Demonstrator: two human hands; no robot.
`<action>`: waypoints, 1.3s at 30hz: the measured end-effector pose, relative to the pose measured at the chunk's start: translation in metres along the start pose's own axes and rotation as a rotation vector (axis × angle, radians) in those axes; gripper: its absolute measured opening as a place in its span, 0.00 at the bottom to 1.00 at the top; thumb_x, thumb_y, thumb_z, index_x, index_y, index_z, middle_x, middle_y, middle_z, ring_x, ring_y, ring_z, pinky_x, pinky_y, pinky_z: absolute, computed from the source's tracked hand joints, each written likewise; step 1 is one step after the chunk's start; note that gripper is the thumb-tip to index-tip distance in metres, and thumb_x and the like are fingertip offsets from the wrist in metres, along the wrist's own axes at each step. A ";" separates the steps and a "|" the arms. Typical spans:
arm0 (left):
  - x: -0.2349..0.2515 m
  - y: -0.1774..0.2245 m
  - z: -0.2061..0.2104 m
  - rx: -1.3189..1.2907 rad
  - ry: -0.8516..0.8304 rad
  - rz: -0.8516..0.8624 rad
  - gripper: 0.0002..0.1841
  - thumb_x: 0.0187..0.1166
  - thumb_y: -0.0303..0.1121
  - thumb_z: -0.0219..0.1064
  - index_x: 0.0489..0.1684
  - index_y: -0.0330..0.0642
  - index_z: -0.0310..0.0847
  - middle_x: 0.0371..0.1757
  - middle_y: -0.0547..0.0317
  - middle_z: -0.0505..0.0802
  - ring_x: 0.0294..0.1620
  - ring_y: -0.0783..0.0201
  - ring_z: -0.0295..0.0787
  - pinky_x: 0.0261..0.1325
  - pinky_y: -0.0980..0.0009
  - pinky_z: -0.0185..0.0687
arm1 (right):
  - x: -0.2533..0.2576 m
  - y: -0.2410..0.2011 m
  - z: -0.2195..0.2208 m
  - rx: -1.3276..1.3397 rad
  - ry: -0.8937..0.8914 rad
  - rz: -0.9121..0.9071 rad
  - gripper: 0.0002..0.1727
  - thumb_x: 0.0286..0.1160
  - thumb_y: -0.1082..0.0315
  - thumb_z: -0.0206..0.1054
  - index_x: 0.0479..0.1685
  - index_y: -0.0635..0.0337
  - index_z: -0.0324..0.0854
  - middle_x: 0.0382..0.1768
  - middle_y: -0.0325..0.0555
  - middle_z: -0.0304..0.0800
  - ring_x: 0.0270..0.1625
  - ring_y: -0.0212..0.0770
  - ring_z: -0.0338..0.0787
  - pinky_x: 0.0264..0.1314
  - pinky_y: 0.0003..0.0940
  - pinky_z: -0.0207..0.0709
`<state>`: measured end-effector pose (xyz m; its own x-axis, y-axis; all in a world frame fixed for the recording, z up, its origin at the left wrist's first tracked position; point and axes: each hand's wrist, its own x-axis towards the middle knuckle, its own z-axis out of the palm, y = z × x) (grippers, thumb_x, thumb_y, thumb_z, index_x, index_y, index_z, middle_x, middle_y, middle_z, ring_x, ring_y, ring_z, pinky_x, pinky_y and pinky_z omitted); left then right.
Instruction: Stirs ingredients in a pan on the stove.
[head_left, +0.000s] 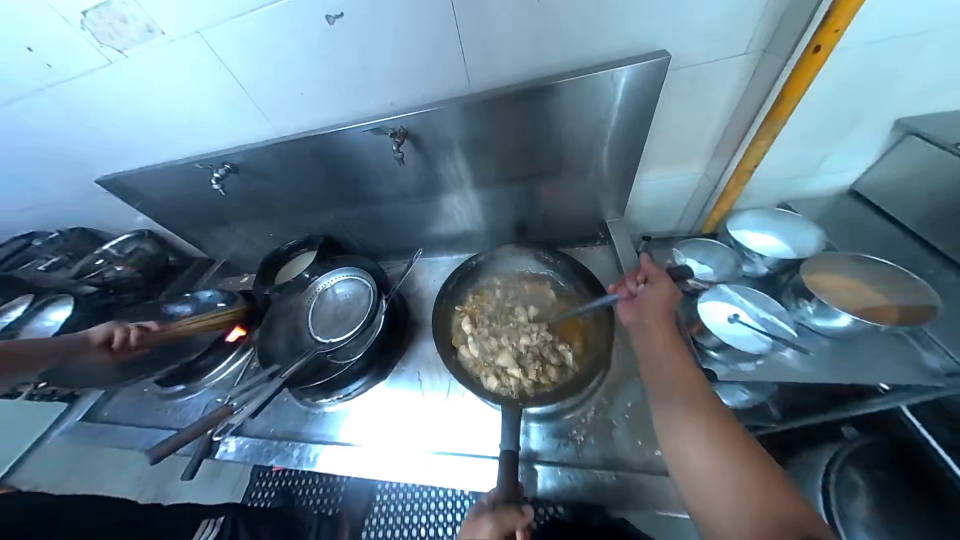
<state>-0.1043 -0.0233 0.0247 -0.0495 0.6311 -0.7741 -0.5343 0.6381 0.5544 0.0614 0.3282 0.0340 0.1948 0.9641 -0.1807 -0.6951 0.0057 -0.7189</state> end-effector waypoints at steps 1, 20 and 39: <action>-0.001 -0.002 0.004 -0.004 0.012 0.003 0.19 0.81 0.24 0.61 0.69 0.37 0.69 0.25 0.62 0.81 0.14 0.71 0.76 0.15 0.76 0.76 | -0.009 -0.007 0.006 -0.004 -0.096 -0.024 0.19 0.88 0.62 0.57 0.20 0.44 0.68 0.08 0.28 0.64 0.10 0.31 0.68 0.19 0.35 0.78; -0.010 -0.016 0.050 -0.214 0.050 -0.014 0.17 0.82 0.27 0.64 0.67 0.38 0.70 0.23 0.58 0.79 0.13 0.67 0.75 0.14 0.73 0.76 | -0.167 -0.113 -0.006 -0.294 -1.361 -0.556 0.24 0.86 0.53 0.64 0.18 0.52 0.72 0.17 0.38 0.77 0.23 0.37 0.82 0.30 0.37 0.82; 0.001 -0.014 0.018 -0.139 -0.050 -0.002 0.25 0.72 0.23 0.67 0.70 0.38 0.68 0.24 0.57 0.80 0.14 0.67 0.77 0.16 0.73 0.78 | -0.161 0.042 -0.103 -0.691 -1.472 -0.637 0.22 0.86 0.58 0.60 0.19 0.56 0.72 0.26 0.46 0.81 0.42 0.46 0.89 0.74 0.55 0.79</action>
<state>-0.0816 -0.0237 0.0210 -0.0082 0.6532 -0.7571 -0.6460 0.5745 0.5027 0.0720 0.1460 -0.0361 -0.7124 0.2746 0.6458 -0.2930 0.7198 -0.6293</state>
